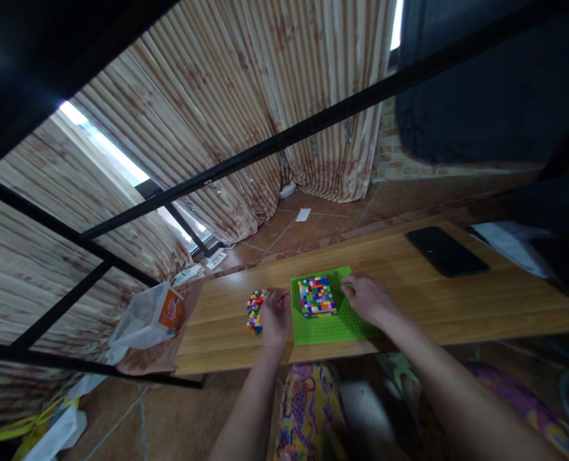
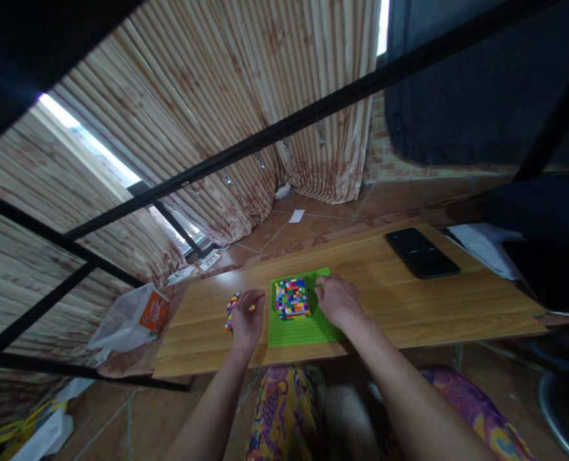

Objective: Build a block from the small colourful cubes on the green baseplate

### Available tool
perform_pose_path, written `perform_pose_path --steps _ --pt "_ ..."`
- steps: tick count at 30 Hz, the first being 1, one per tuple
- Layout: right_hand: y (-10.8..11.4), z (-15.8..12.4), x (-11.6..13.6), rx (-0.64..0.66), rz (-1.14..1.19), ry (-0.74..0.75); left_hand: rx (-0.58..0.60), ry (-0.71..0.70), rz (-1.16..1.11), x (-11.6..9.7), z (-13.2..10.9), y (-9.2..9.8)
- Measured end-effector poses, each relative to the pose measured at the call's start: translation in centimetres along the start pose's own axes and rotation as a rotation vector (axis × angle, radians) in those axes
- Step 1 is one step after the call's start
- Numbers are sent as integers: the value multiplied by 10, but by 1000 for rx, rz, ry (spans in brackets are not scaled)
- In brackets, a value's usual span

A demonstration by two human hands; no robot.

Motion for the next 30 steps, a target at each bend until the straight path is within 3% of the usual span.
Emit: perform_pose_path --steps 3,7,16,24,30 --pt "0 2 2 10 -2 -1 53 -45 -5 -10 16 -16" --pt "3 5 2 0 11 -2 82 -32 -30 -11 20 -29" --pt "4 10 5 3 -12 15 147 -8 -58 -15 21 -39" --pt "3 10 8 5 -2 31 173 170 -76 1 21 -52" --pt "3 11 7 15 -13 26 163 276 -215 5 14 -50"
Point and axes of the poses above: each hand's wrist, its own z-axis towards the middle knuckle, its own y-axis out of the back of the hand, x = y × z, the point moved 7 cm from there along z, towards the middle knuckle, and after that the axes turned 12 degrees about z, right-handed, at the moved point
